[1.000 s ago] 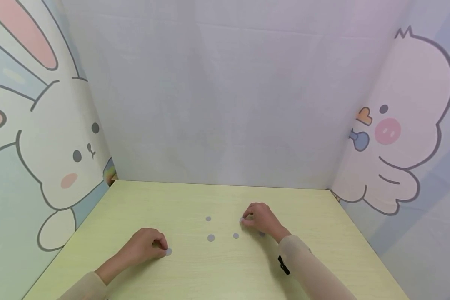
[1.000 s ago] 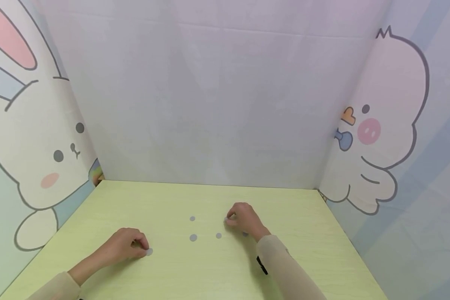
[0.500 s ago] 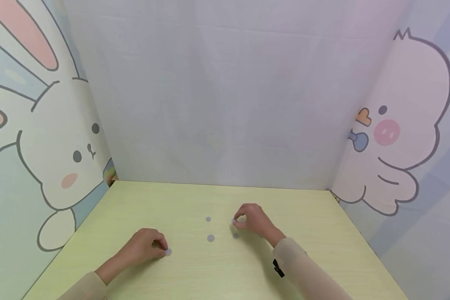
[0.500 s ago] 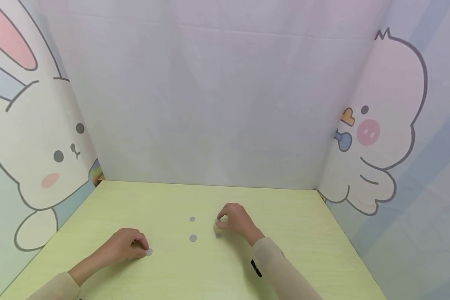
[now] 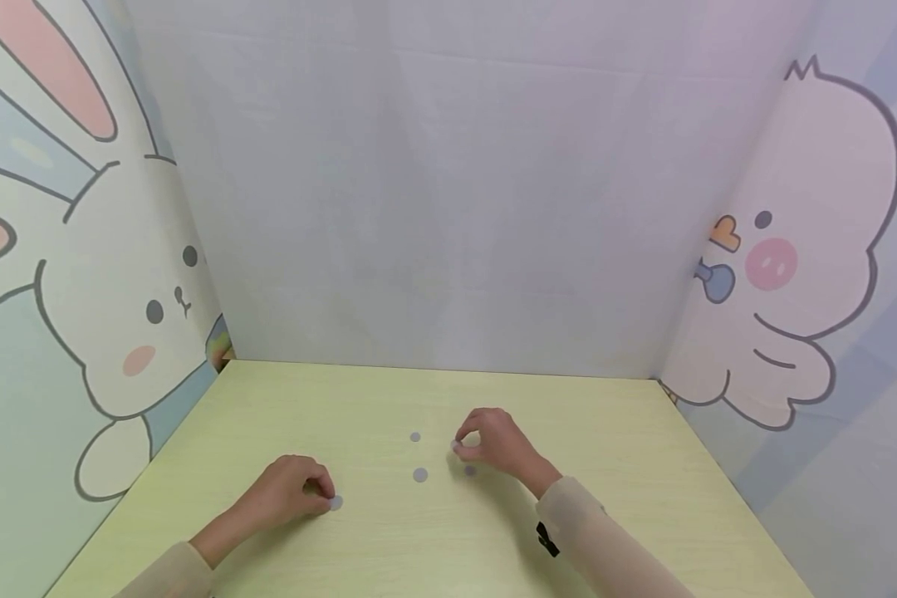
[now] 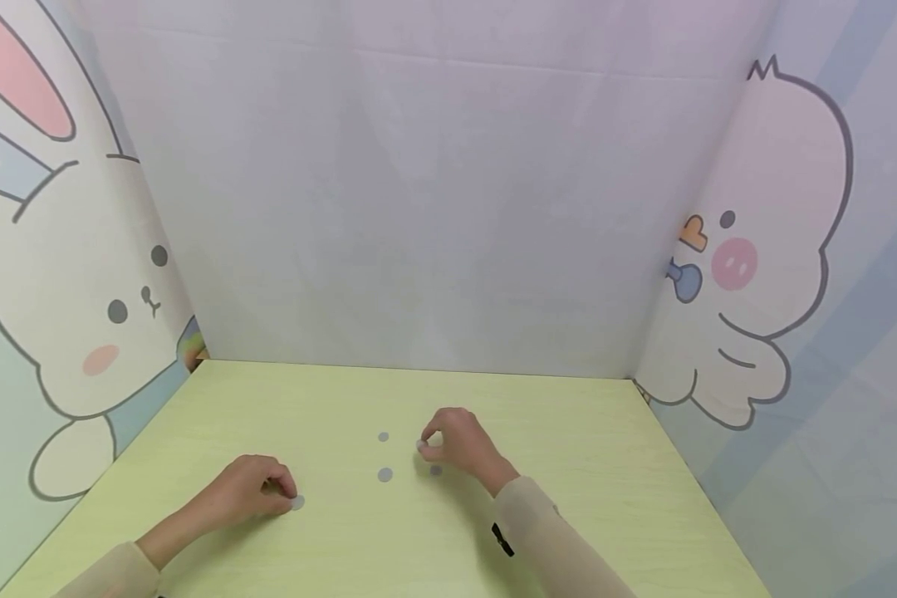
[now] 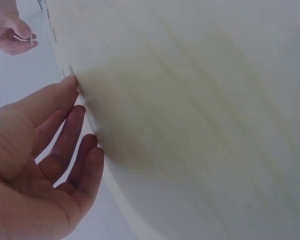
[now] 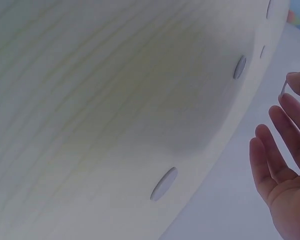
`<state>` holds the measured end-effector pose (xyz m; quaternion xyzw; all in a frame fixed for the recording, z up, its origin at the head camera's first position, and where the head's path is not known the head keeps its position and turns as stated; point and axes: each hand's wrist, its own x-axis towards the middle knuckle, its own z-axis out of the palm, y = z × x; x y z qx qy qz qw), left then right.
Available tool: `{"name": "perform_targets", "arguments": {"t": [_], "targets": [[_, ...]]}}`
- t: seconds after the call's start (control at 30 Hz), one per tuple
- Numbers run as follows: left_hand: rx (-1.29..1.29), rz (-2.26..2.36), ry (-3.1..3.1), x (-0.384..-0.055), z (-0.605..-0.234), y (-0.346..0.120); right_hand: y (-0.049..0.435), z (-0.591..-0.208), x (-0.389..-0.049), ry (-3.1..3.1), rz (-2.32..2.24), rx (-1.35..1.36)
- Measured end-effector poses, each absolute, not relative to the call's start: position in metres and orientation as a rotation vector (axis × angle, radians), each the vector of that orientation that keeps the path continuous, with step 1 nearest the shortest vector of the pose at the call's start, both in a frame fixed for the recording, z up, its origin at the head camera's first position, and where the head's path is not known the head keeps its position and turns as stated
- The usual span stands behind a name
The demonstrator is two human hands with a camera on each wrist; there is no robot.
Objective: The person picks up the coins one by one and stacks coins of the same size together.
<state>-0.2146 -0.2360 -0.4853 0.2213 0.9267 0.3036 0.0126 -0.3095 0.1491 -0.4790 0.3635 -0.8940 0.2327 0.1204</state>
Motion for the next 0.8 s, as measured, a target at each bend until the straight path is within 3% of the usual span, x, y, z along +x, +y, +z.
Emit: {"name": "perform_targets", "arguments": {"t": [0.8], "targets": [[0.67, 0.922, 2.911, -0.215, -0.487, -0.235, 0.115, -0.476, -0.295, -2.586, 0.627, 1.146]]}}
